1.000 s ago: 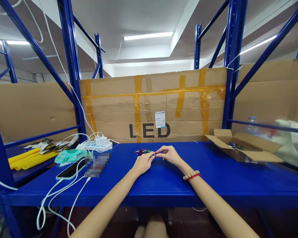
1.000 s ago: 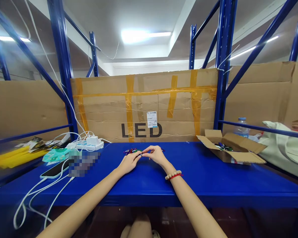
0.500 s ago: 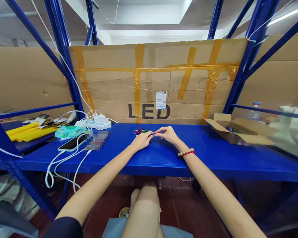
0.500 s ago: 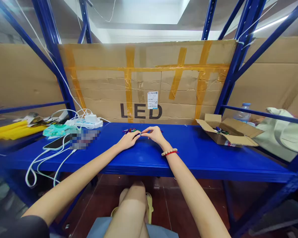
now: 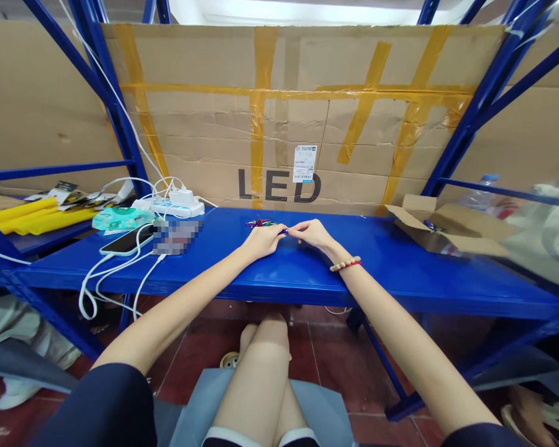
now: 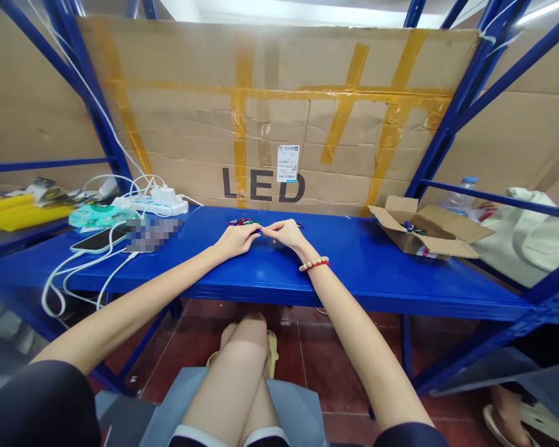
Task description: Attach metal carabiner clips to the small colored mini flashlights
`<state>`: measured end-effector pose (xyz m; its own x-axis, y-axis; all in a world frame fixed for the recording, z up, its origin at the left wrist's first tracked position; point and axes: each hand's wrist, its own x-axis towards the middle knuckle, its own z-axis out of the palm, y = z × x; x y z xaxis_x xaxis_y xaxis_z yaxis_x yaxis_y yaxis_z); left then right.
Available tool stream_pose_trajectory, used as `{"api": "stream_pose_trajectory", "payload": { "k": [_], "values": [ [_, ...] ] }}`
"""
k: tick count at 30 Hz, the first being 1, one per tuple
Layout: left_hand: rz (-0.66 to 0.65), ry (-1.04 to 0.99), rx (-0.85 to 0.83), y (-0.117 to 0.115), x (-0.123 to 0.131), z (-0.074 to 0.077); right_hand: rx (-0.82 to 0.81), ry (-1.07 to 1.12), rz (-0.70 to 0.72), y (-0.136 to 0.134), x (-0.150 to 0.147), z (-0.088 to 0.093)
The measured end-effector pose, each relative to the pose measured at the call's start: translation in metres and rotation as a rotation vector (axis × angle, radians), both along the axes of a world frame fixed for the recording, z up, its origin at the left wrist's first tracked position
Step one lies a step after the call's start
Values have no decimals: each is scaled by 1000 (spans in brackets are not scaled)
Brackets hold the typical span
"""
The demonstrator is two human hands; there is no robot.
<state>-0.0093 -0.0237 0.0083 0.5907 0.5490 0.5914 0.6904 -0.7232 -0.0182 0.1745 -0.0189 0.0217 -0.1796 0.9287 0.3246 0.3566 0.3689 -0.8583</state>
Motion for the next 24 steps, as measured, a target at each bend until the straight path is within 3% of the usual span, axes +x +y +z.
{"api": "stream_pose_trajectory", "payload": {
  "k": [7,11,19,24],
  "values": [
    [-38,-2,156,3,-1,-2,-288,58,11,-3,1,3],
    [-37,-71,138,2,1,0,-333,115,25,-7,-1,7],
    [112,-22,-27,-1,6,5,-193,106,-43,0,1,6],
    [160,-88,-105,-3,6,8,11,176,30,3,-1,6]
  ]
}}
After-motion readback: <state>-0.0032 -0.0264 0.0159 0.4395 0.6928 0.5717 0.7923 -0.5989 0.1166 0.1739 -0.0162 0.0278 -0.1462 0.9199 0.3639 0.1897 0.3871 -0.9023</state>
